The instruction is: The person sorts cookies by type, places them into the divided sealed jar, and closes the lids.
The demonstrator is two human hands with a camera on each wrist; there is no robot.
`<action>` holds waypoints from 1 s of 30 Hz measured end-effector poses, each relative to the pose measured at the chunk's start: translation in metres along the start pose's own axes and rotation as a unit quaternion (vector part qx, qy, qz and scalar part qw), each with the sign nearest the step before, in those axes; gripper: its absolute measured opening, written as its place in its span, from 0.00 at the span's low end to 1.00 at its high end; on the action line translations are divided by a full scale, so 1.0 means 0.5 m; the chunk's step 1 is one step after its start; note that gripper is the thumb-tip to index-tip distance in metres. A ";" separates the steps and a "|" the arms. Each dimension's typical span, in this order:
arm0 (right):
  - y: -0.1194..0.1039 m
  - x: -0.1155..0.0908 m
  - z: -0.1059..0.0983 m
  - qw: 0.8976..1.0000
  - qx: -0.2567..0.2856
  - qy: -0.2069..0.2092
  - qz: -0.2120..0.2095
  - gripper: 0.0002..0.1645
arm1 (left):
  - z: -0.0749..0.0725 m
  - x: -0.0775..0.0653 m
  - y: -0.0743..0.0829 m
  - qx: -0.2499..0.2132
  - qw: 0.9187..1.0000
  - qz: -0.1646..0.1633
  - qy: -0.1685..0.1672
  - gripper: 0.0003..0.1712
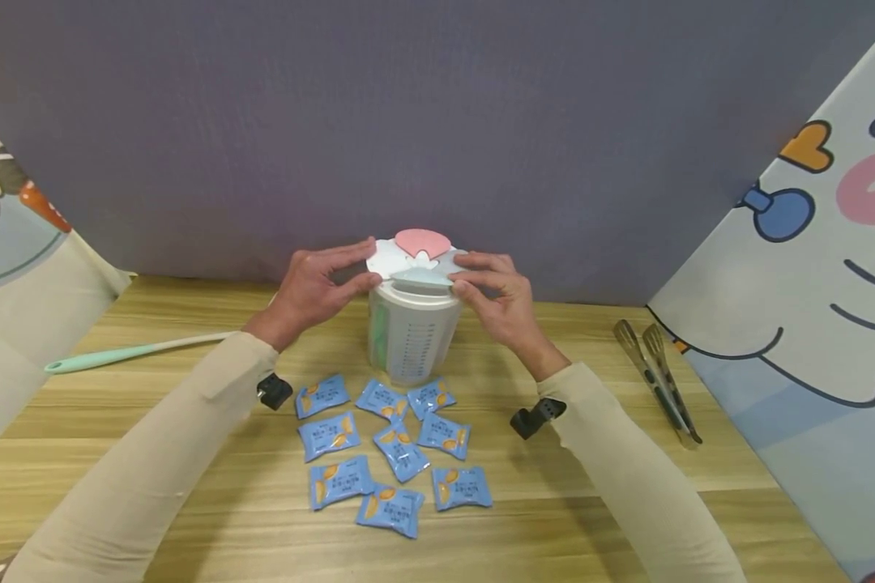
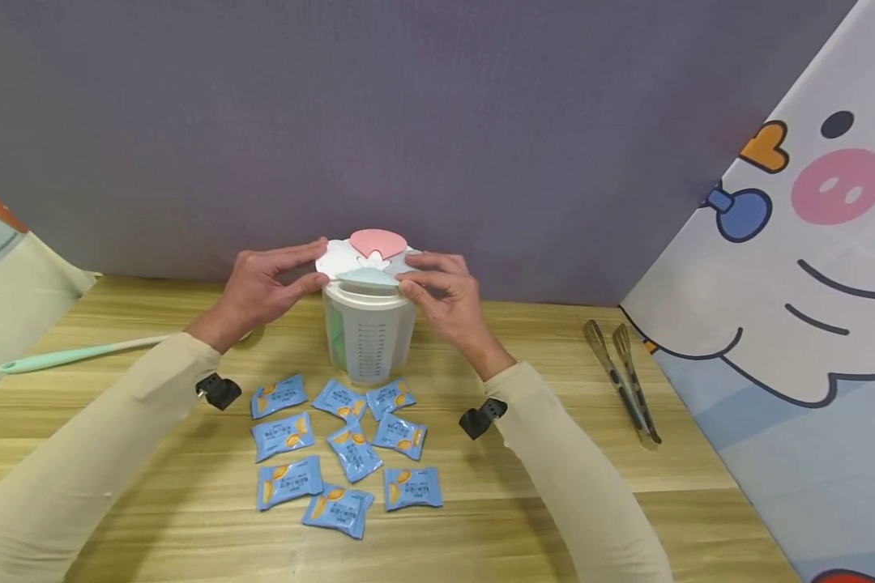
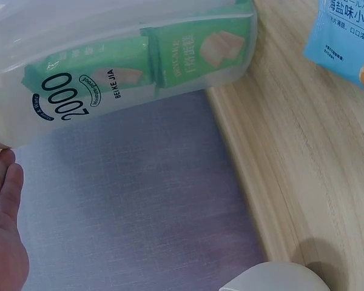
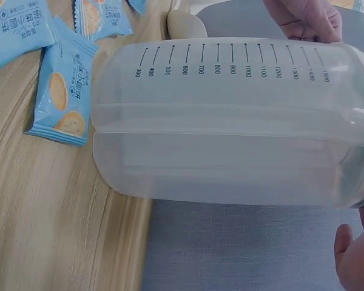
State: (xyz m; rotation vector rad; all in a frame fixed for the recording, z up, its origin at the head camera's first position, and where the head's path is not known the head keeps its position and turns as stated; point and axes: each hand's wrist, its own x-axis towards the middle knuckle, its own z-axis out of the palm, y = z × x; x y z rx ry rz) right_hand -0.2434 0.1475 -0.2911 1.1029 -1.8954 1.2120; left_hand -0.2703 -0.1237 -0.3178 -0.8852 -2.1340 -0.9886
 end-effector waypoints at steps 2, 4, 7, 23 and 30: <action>0.000 0.003 0.000 1.000 0.000 0.003 0.002 0.10 | 0.001 0.001 0.000 -0.002 1.000 0.002 0.001 0.28; -0.002 0.005 0.000 1.000 -0.006 0.002 0.005 0.09 | 0.001 0.000 -0.001 -0.003 1.000 0.003 0.003 0.28; -0.004 0.010 0.001 1.000 -0.012 0.003 0.013 0.08 | 0.000 0.000 -0.002 -0.002 1.000 0.003 0.003 0.28; 0.003 0.032 0.002 0.998 -0.034 0.018 0.048 0.02 | 0.000 0.002 -0.004 -0.004 1.000 0.015 0.007 0.27; 0.005 0.038 0.002 0.998 -0.034 0.018 0.055 0.02 | 0.004 0.004 -0.008 -0.006 0.999 0.029 0.021 0.27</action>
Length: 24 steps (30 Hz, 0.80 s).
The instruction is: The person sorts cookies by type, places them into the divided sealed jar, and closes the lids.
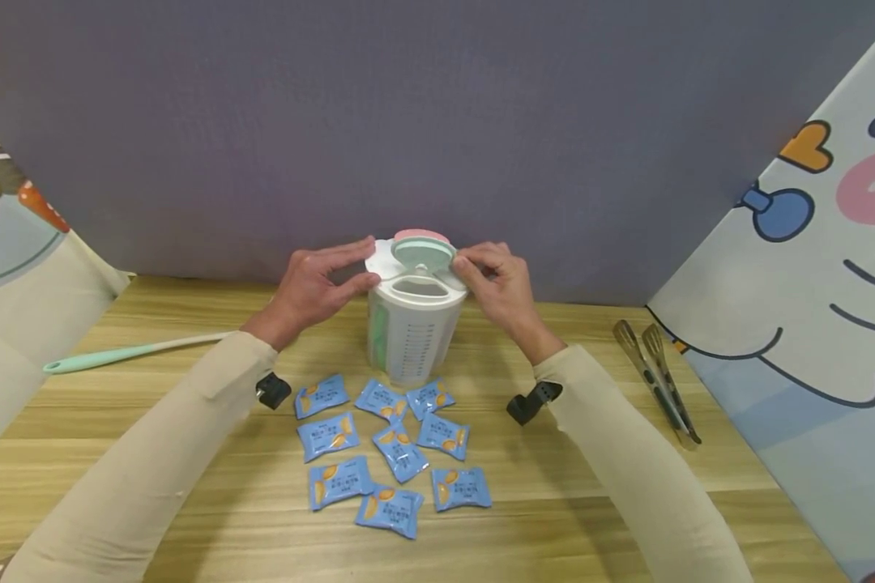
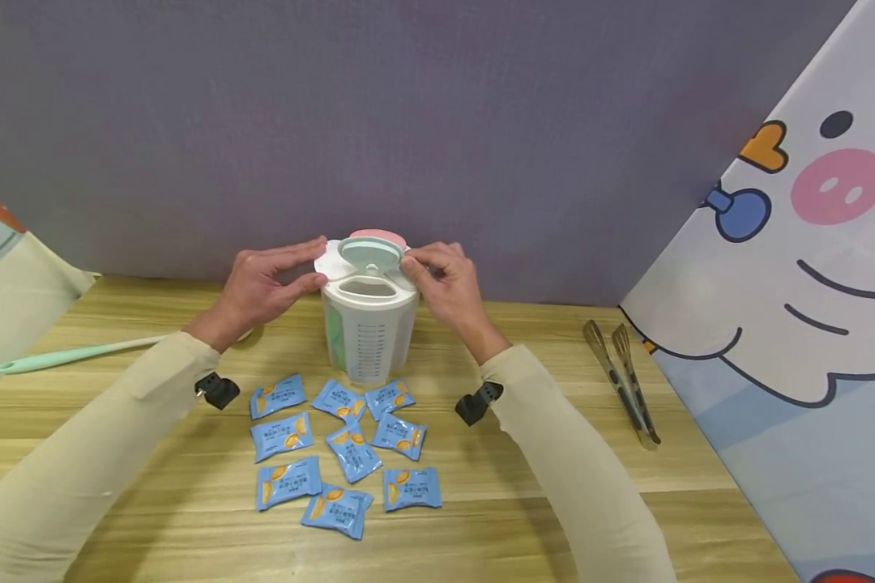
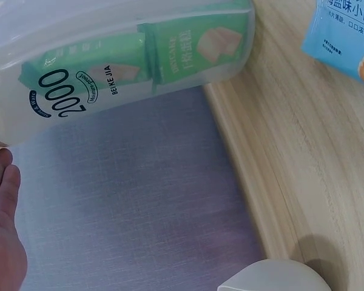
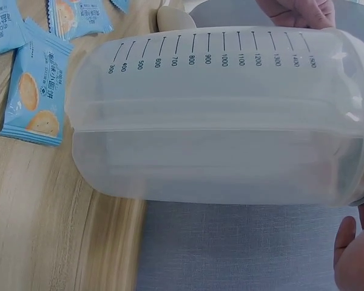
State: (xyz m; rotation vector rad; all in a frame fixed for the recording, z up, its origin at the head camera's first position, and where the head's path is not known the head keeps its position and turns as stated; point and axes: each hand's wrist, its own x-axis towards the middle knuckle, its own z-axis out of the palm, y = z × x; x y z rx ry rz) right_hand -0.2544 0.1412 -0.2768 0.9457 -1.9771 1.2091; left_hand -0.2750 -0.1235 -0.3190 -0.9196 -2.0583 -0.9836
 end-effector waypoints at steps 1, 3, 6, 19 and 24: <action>0.000 0.001 0.001 1.000 0.000 0.000 0.003 0.02 | 0.001 0.000 -0.001 -0.001 1.000 0.004 0.003 0.27; 0.000 0.001 0.003 1.000 0.002 0.002 0.008 0.02 | 0.002 0.001 -0.003 -0.005 1.000 0.013 0.011 0.27; -0.002 0.002 0.005 1.000 0.000 0.010 0.016 0.02 | 0.003 0.002 -0.006 -0.012 0.999 0.025 0.019 0.27; -0.010 0.005 0.011 0.998 0.003 0.027 0.062 0.04 | 0.002 0.003 -0.004 -0.015 1.000 0.018 0.015 0.25; -0.013 0.006 0.013 0.997 0.004 0.030 0.074 0.04 | 0.003 0.003 -0.003 -0.014 1.000 0.015 0.014 0.26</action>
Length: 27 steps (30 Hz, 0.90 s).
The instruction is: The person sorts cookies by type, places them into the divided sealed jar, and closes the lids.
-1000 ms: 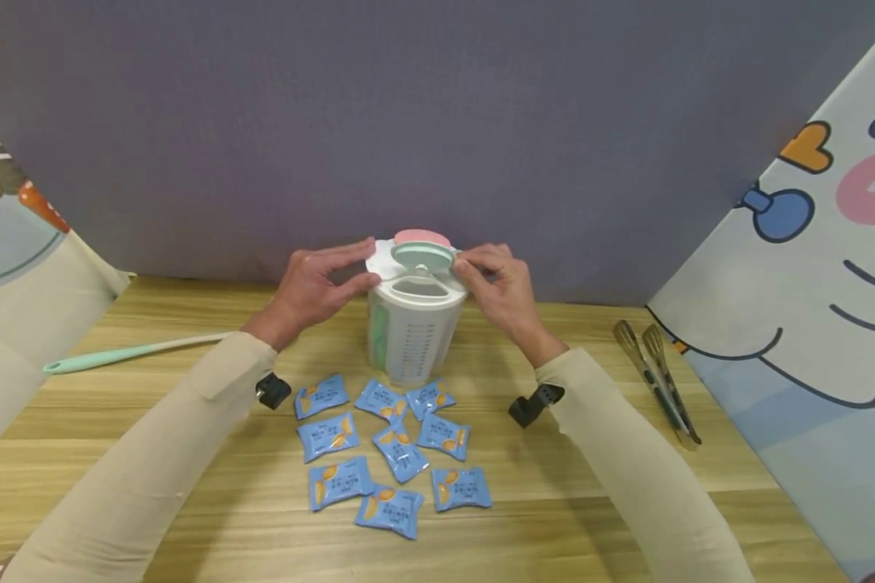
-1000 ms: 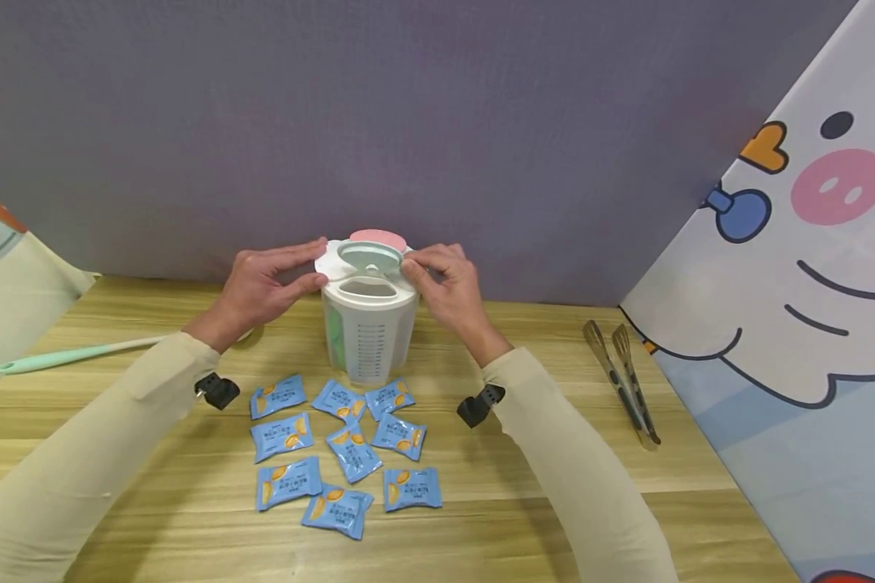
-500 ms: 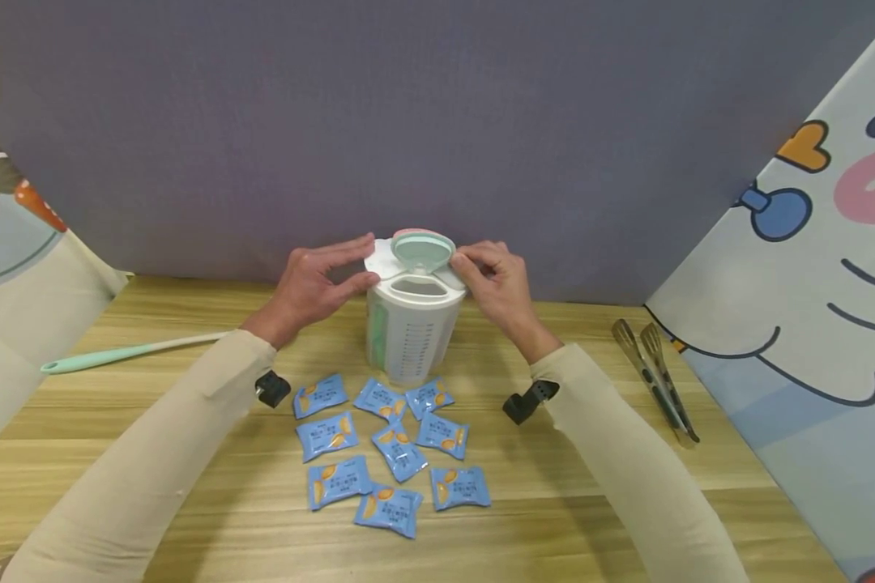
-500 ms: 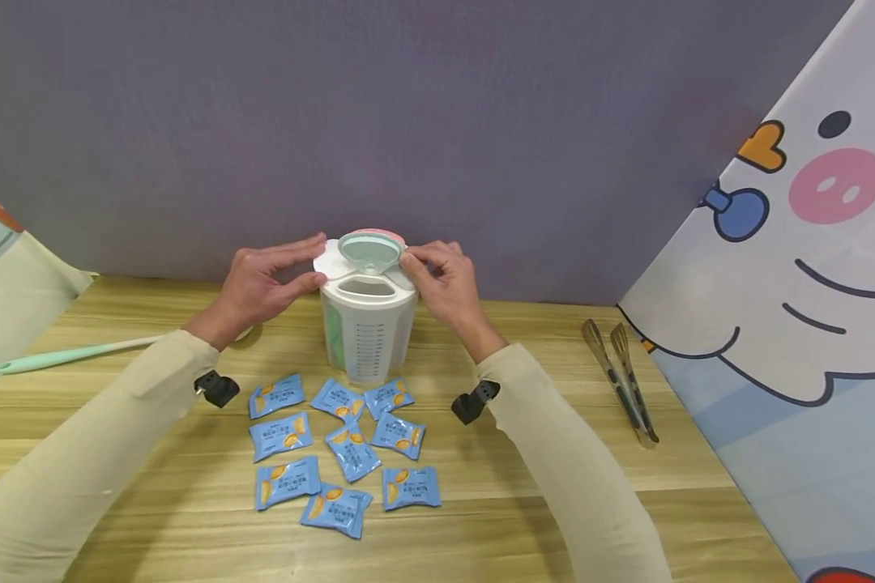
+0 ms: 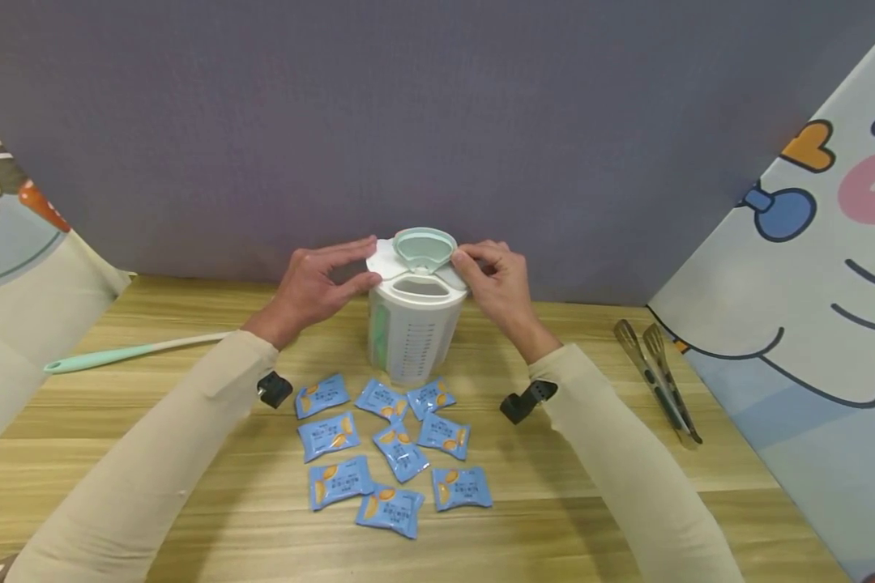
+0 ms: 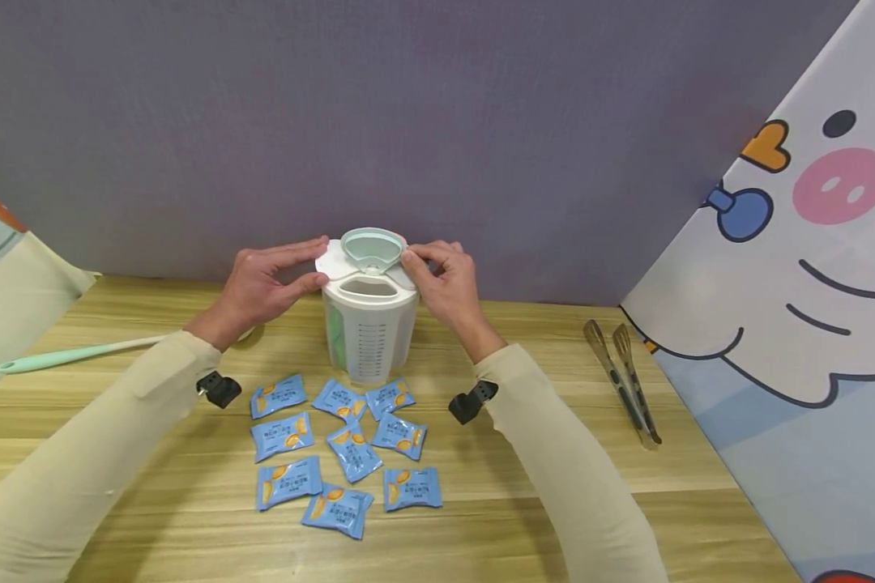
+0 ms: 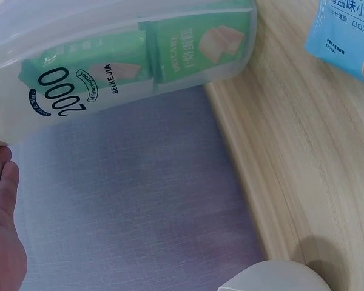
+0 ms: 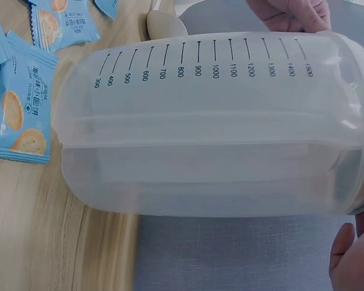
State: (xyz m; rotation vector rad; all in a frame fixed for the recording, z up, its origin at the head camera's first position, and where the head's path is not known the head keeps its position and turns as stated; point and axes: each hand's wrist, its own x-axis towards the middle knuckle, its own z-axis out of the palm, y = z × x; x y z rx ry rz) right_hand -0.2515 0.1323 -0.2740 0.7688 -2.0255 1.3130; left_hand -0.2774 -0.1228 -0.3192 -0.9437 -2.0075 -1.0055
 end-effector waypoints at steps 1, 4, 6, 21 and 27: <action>-0.001 0.000 0.000 1.000 0.001 0.001 0.003 0.05 | 0.000 0.000 0.000 0.000 1.000 0.000 0.000 0.26; -0.003 0.001 0.001 1.000 0.002 0.003 0.013 0.05 | 0.000 0.000 -0.001 0.005 1.000 0.001 0.000 0.26; -0.004 0.002 0.002 1.000 0.003 0.006 0.022 0.05 | 0.000 0.000 -0.002 0.006 1.000 0.001 -0.001 0.26; -0.010 0.004 0.004 0.999 0.007 0.014 0.048 0.06 | 0.001 0.000 -0.005 0.000 1.000 0.011 0.003 0.26; 0.002 0.000 0.001 0.999 0.014 0.004 0.031 0.06 | 0.000 0.001 -0.004 -0.002 1.000 0.014 0.002 0.26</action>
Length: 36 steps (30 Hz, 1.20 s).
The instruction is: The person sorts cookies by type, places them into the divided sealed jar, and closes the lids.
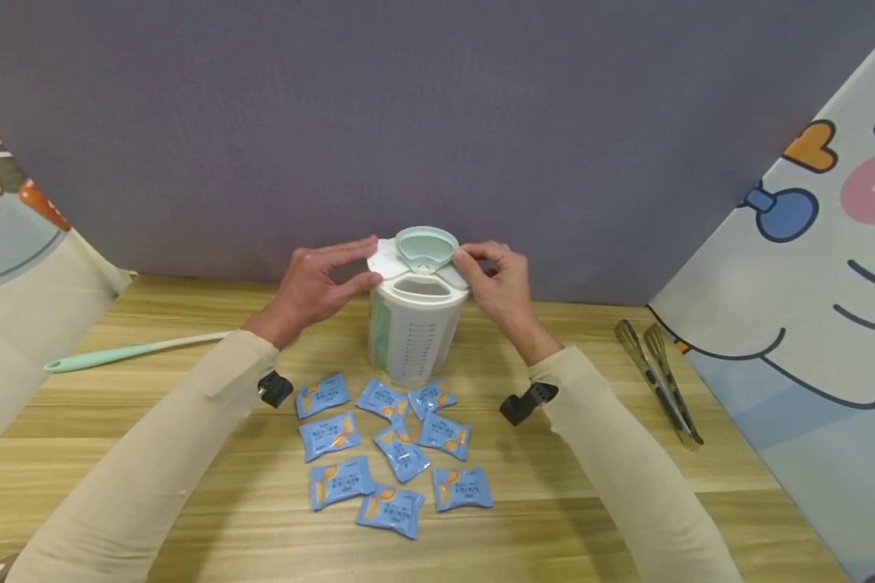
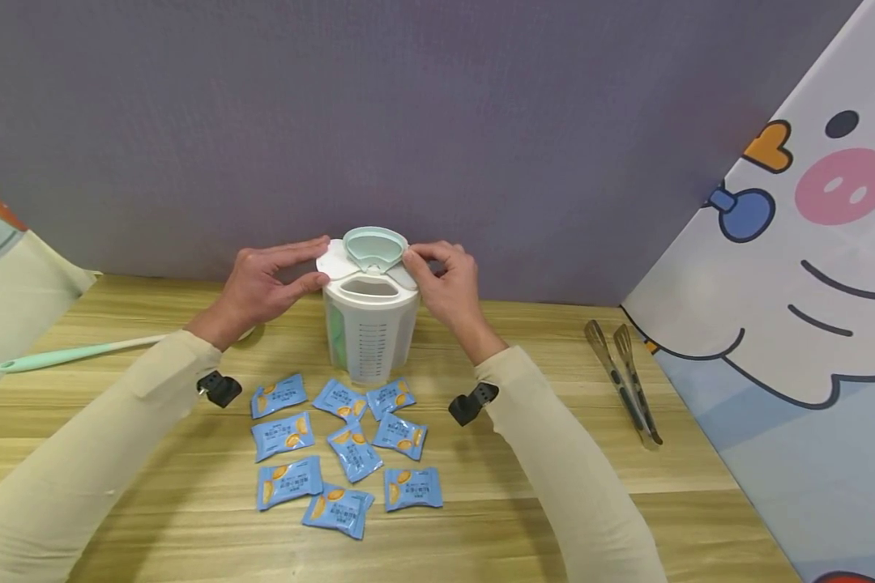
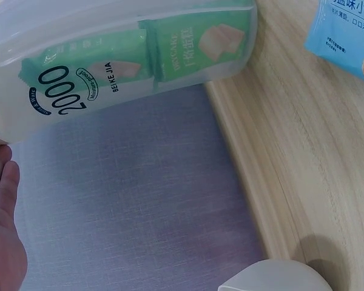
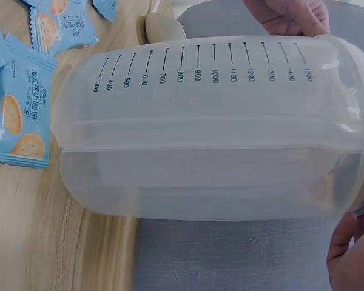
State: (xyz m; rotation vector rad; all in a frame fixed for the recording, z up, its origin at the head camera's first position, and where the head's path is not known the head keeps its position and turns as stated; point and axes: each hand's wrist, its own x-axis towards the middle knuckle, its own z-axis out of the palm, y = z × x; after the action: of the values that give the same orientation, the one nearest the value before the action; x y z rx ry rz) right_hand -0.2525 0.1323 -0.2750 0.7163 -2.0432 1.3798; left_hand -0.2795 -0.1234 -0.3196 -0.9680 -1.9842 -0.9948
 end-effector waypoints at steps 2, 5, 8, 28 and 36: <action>0.004 -0.001 -0.001 1.000 0.000 -0.001 -0.006 0.06 | 0.001 0.001 -0.001 0.001 1.000 0.002 0.000 0.25; 0.006 -0.002 -0.002 1.000 0.004 -0.005 -0.009 0.06 | 0.001 0.001 -0.002 0.001 1.000 0.002 0.001 0.25; 0.006 -0.003 -0.004 1.000 0.012 -0.006 -0.010 0.06 | 0.002 0.002 -0.002 0.000 1.000 0.000 0.000 0.25; 0.015 -0.008 -0.007 0.999 0.041 -0.024 -0.023 0.07 | -0.002 0.002 -0.001 0.001 1.000 0.000 -0.002 0.25; 0.017 -0.012 -0.008 0.998 0.046 -0.023 -0.028 0.07 | -0.002 0.001 0.001 0.004 1.000 -0.002 -0.005 0.25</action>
State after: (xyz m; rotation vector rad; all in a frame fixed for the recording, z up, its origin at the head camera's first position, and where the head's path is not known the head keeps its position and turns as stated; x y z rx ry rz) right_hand -0.2538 0.1393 -0.2835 0.8464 -1.9889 1.4460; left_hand -0.2791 -0.1241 -0.3182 -0.9668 -1.9984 -0.9849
